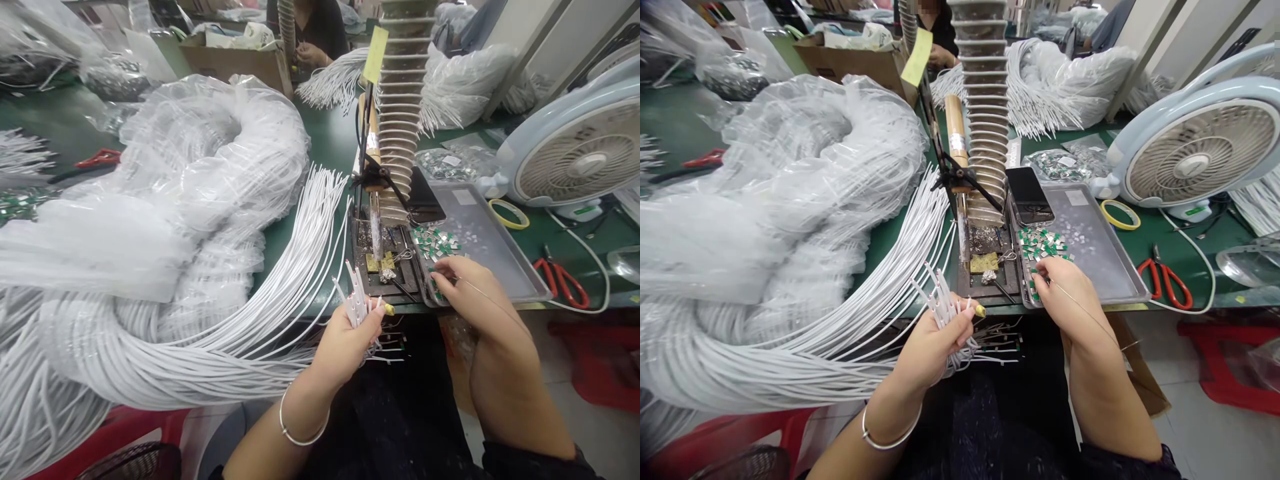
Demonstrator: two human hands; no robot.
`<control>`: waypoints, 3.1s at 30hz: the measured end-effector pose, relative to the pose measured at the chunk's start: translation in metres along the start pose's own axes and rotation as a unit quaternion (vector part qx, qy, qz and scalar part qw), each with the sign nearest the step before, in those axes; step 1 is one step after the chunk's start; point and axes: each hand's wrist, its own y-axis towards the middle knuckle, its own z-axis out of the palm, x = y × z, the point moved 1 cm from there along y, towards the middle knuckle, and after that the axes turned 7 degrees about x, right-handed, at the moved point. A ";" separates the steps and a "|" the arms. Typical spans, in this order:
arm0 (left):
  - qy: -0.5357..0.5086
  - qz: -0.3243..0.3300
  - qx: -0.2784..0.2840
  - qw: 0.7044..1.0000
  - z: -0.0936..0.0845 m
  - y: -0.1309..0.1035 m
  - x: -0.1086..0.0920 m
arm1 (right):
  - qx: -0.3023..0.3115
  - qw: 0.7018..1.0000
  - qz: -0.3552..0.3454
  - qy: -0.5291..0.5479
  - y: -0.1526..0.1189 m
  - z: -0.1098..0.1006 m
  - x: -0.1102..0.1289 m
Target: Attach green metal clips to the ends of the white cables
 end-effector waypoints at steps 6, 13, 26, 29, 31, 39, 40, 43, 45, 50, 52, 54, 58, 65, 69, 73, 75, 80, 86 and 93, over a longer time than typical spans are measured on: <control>-0.019 0.000 -0.006 1.000 -0.001 0.000 0.003 | 0.023 0.999 0.019 -0.021 0.009 0.000 -0.001; -0.030 0.027 -0.033 0.999 -0.001 0.002 0.006 | -0.080 0.996 -0.046 -0.005 0.003 0.004 -0.004; -0.041 0.043 -0.051 0.997 0.003 0.005 0.005 | -0.151 0.940 -0.220 0.213 -0.040 0.022 0.039; -0.029 0.072 -0.059 0.995 0.002 0.005 0.007 | -0.154 0.937 -0.208 0.235 -0.043 0.028 0.044; -0.009 0.082 -0.064 0.995 0.002 0.005 0.008 | -0.158 0.935 -0.204 0.244 -0.044 0.031 0.047; 0.002 0.070 -0.052 0.996 0.005 0.006 0.004 | -0.157 0.919 -0.176 0.315 -0.044 0.044 0.052; -0.003 0.075 -0.055 0.996 0.005 0.007 0.003 | -0.153 0.916 -0.173 0.327 -0.044 0.045 0.052; -0.022 0.089 -0.062 0.994 0.006 0.008 0.002 | -0.153 0.909 -0.174 0.347 -0.043 0.049 0.054; -0.024 0.092 -0.056 0.994 0.007 0.008 0.000 | -0.155 0.905 -0.182 0.351 -0.042 0.050 0.057; -0.023 0.096 -0.059 0.993 0.009 0.007 -0.007 | -0.169 0.904 -0.190 0.344 -0.038 0.050 0.061; -0.025 0.100 -0.060 0.993 0.010 0.007 -0.009 | -0.174 0.903 -0.192 0.343 -0.038 0.050 0.062; -0.023 0.105 -0.059 0.992 0.010 0.007 -0.009 | -0.175 0.901 -0.192 0.347 -0.038 0.050 0.061; -0.009 0.106 -0.070 0.992 0.009 0.007 -0.007 | -0.177 0.898 -0.198 0.352 -0.038 0.053 0.060; 0.002 0.104 -0.073 0.992 0.008 0.007 -0.007 | -0.186 0.894 -0.218 0.346 -0.036 0.055 0.058; 0.000 0.087 -0.084 0.993 0.009 0.006 -0.008 | -0.195 0.895 -0.232 0.328 -0.036 0.053 0.060; -0.017 0.064 -0.095 0.993 0.010 0.006 -0.010 | -0.215 0.900 -0.254 0.281 -0.037 0.049 0.060; -0.030 0.055 -0.093 0.994 0.010 0.006 -0.012 | -0.230 0.900 -0.266 0.257 -0.039 0.050 0.058; -0.055 0.037 -0.086 0.994 0.010 0.007 -0.015 | -0.257 0.877 -0.271 0.301 -0.044 0.064 0.051; -0.077 0.037 -0.082 0.993 0.011 0.009 -0.017 | -0.272 0.860 -0.268 0.337 -0.042 0.069 0.051; -0.075 0.041 -0.092 0.992 0.013 0.008 -0.023 | -0.268 0.865 -0.311 0.289 -0.038 0.059 0.054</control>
